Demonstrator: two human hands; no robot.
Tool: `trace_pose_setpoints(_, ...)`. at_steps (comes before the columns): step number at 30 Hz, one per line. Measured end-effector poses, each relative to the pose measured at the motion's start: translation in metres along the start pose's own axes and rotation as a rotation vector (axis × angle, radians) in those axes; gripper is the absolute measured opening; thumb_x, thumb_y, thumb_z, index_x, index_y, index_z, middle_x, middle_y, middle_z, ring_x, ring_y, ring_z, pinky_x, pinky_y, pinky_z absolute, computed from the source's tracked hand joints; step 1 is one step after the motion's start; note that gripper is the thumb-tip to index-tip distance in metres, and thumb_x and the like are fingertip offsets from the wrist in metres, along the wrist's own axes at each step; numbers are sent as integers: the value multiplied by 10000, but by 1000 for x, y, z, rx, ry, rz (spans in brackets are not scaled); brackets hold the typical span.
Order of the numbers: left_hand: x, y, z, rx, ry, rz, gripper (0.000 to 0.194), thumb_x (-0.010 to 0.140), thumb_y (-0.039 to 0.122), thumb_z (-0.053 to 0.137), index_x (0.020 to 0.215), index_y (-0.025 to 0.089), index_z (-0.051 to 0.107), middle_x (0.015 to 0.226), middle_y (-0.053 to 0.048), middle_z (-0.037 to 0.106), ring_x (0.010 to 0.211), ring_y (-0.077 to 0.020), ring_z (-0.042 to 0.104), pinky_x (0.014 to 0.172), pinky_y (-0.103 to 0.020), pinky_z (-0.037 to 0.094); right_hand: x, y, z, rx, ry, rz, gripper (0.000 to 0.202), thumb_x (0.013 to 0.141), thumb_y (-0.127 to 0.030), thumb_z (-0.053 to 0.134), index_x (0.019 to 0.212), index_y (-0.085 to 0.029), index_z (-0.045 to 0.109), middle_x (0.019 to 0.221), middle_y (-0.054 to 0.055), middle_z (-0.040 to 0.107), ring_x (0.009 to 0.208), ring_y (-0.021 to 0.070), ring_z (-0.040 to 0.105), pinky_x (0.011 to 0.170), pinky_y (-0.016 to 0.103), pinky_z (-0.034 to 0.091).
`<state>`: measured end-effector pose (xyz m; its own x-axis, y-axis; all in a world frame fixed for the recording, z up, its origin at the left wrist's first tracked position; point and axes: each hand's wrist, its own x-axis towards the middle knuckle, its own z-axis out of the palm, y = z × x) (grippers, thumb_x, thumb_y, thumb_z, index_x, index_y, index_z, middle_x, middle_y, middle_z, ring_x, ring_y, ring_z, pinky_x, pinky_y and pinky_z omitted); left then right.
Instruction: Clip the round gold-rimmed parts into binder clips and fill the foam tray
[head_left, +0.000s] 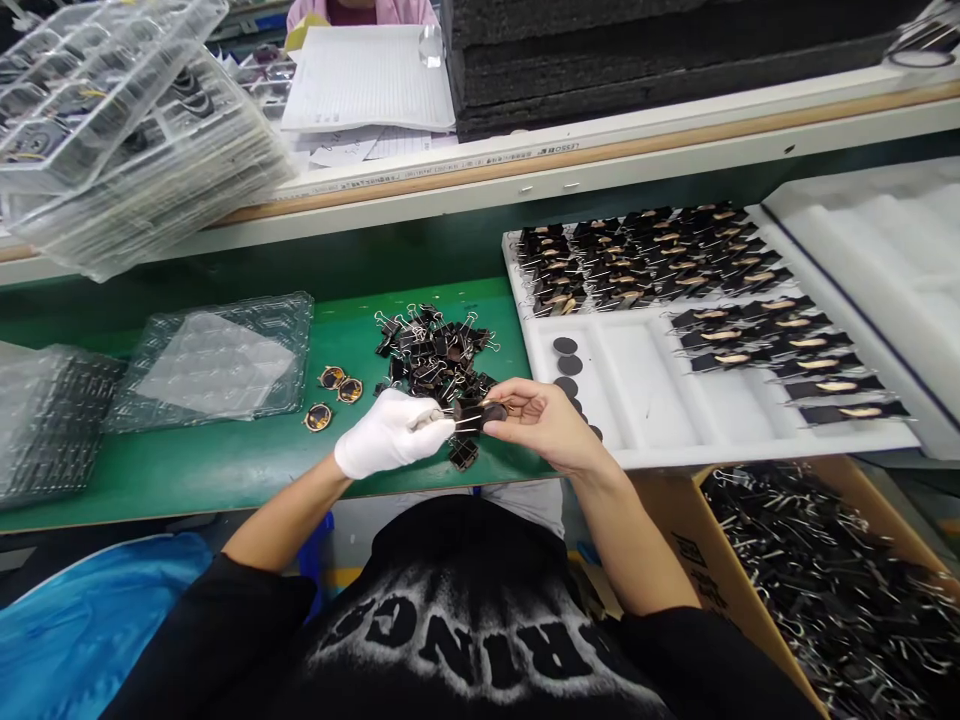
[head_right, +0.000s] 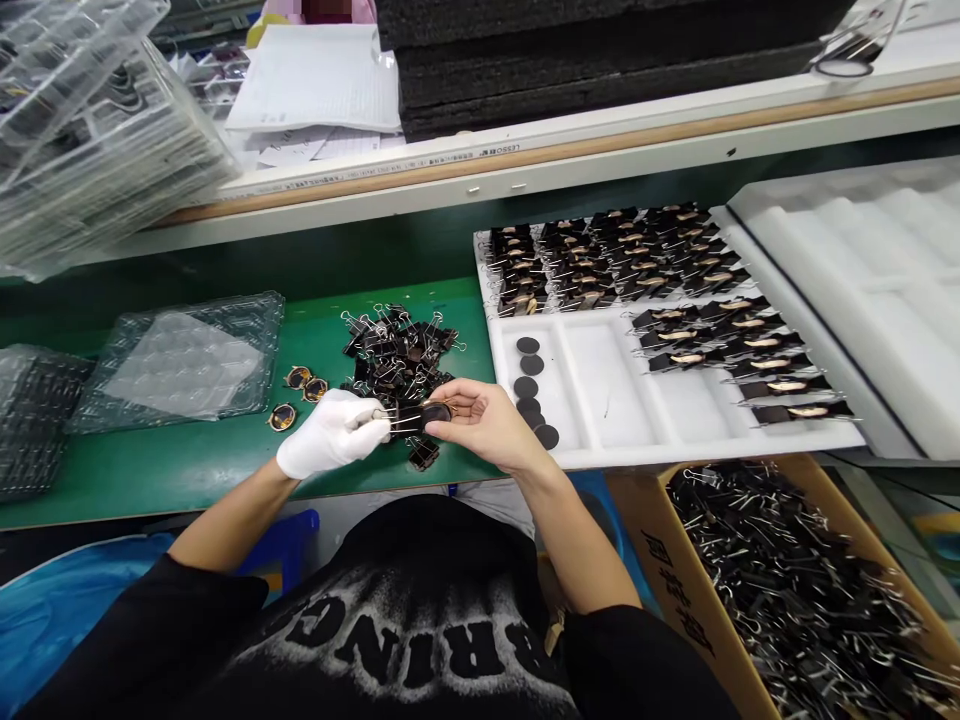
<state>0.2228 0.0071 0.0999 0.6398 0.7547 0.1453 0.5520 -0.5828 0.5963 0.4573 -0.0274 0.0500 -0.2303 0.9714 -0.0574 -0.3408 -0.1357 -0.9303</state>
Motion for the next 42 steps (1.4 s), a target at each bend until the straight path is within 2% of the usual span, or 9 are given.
trace_pose_setpoints(5,-3,0,4,-12,-32,-85,348,914,330,543,620,167,632,468,53,493,433,-67,390,480,-235,280,0,2,1,6,16,-4,317,634,-256,950,901,-231,782,916,22,785,823,161,722,801,308,597)
trace_pose_setpoints(10,-6,-2,-3,-4,-289,-104,324,1017,330,440,852,199,686,643,36,657,568,-103,563,630,-246,402,-5,13,0,150,161,-84,354,655,-291,963,973,-252,812,966,27,794,905,163,724,859,289,594)
trace_pose_setpoints(16,4,-37,-24,508,165,-337,436,1038,457,455,749,204,661,625,-6,624,597,-156,588,631,-300,348,-11,28,9,661,369,-74,337,627,-430,974,807,-253,751,810,-47,689,796,120,678,805,267,620)
trace_pose_setpoints(21,27,-53,-22,635,32,-49,425,984,558,582,1213,224,711,1073,-88,738,970,-245,680,799,-336,425,-10,37,17,633,316,0,340,657,-456,951,811,-265,716,813,-43,661,752,119,650,709,256,611)
trace_pose_setpoints(24,37,-54,-13,697,-30,-25,401,976,547,601,1119,194,727,1039,-113,713,980,-277,652,824,-377,414,-12,41,17,512,285,11,345,666,-486,935,799,-257,715,825,-11,673,743,147,646,666,278,596)
trace_pose_setpoints(28,40,-50,-13,450,60,-42,245,987,366,587,825,197,663,916,-49,680,915,-201,619,843,-349,416,-17,40,17,306,245,-18,373,696,-540,900,871,-249,744,884,33,704,808,194,660,709,324,591)
trace_pose_setpoints(35,23,-5,12,-26,525,-18,199,967,286,607,792,204,556,855,-12,605,792,-136,561,764,-300,476,-7,33,44,257,134,-38,405,722,-544,887,984,-252,787,1388,91,683,1215,284,657,1030,420,560)
trace_pose_setpoints(38,13,10,18,-119,477,45,172,964,286,593,813,207,576,888,-29,625,866,-155,603,816,-320,504,-2,32,49,275,137,-97,406,728,-570,876,964,-253,787,1201,82,758,1151,277,681,1081,452,533)
trace_pose_setpoints(42,8,12,-6,-110,230,-49,148,880,330,614,963,209,600,829,-8,638,731,-148,587,675,-291,476,-5,28,35,54,126,-220,290,780,-512,853,897,-252,800,1070,83,767,1117,275,686,1063,445,535)
